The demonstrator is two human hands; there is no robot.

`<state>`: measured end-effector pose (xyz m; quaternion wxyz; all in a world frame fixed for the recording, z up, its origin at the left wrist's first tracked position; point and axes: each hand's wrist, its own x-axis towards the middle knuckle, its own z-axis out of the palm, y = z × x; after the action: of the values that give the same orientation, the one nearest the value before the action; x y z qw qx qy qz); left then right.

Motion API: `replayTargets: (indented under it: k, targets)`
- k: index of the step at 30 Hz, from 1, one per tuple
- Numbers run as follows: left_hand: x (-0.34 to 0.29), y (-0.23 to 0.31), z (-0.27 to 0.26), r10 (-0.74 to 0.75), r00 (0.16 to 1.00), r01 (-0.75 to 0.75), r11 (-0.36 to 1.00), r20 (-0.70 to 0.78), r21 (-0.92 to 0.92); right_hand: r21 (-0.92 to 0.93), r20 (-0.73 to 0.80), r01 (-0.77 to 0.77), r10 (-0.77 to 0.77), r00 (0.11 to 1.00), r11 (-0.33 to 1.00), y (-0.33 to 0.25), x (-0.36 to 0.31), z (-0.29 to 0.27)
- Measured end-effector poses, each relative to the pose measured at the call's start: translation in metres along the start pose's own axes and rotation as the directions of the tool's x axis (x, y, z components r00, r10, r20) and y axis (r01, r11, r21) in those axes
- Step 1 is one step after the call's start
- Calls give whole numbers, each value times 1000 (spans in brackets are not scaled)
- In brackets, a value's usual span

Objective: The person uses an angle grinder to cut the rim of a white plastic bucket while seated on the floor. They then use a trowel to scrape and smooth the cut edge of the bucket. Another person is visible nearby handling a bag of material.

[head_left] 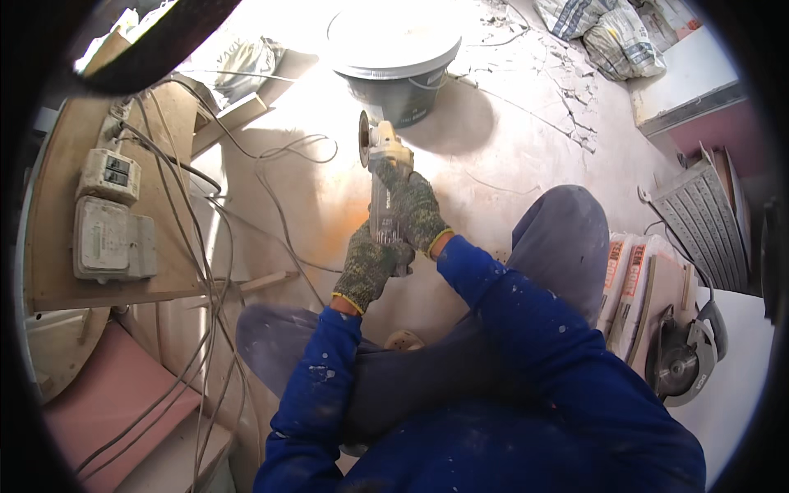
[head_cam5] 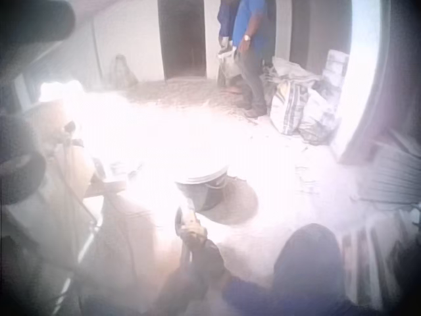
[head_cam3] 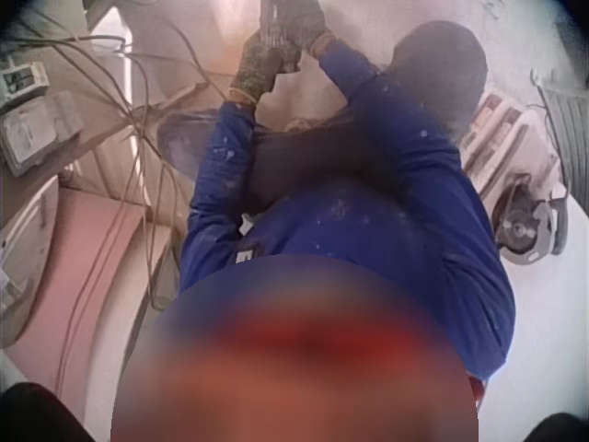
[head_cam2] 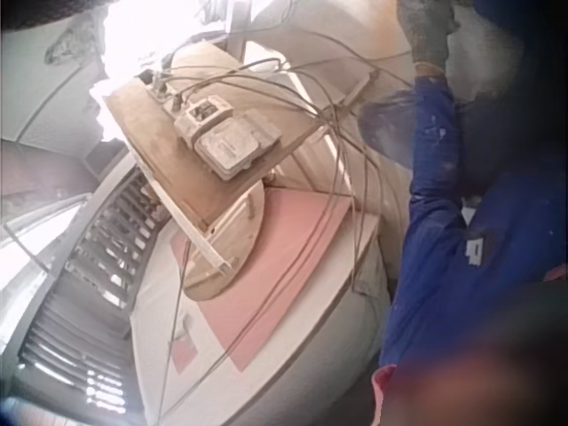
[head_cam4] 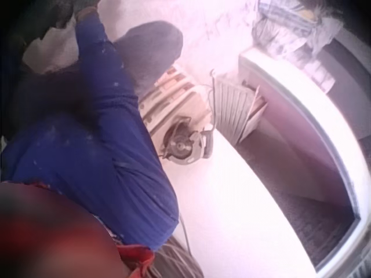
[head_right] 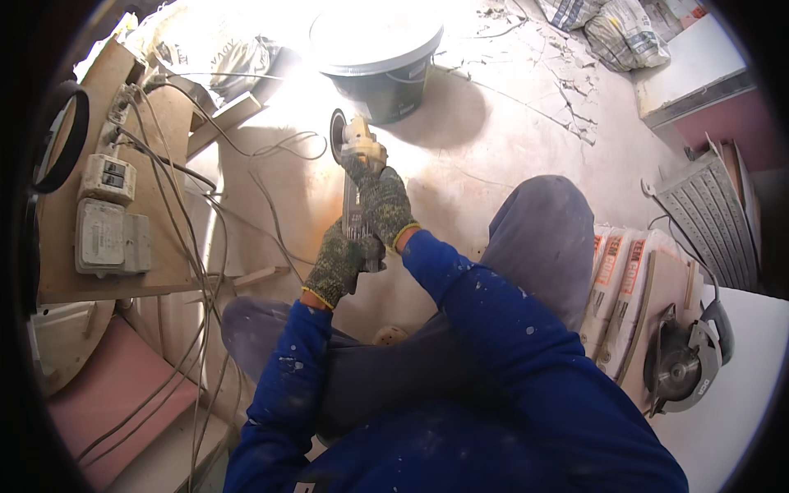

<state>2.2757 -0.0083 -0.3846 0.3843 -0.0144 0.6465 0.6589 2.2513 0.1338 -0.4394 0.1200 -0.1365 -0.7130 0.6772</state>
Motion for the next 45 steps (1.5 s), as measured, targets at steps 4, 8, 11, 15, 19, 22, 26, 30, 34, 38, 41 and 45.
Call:
replayTargets:
  k: [4,8,11,15,19,22,26,30,34,38,41,45]
  targets:
    - [6,-3,2,-17,1000,17,999,3,-35,242,80,-464,459,885,852,-7,3,-7]
    - [7,1,0,19,1000,-19,999,7,-30,94,26,-425,425,905,900,-35,4,-6]
    - [6,4,0,-6,1000,6,999,-6,-54,45,19,-428,428,904,903,-42,5,-6]
    - [6,5,2,-7,1000,7,995,3,-98,130,54,-408,405,913,903,-31,10,-9]
    - [7,4,3,31,999,-30,998,20,-60,198,40,-431,432,901,880,-21,13,-13]
    - [8,6,5,43,999,-42,998,9,-51,162,31,-420,421,907,893,-28,11,-14]
    - [10,12,5,46,999,-46,998,-6,-39,32,-10,-340,340,940,940,-44,11,-11]
    - [12,20,5,42,999,-42,999,-4,-28,21,-28,-411,411,911,912,-40,19,-11]
    - [11,22,13,82,996,-77,984,-24,163,-173,-92,-286,274,957,942,-13,25,-16]
    - [13,17,20,68,996,-61,991,-53,123,-322,-72,-65,44,996,944,-3,30,-22]
    - [20,16,16,113,991,-103,986,-70,133,-209,-78,-41,25,997,977,-21,31,-21]
    - [29,20,2,181,983,-178,970,-5,165,164,-14,-376,383,924,912,-53,36,-12]
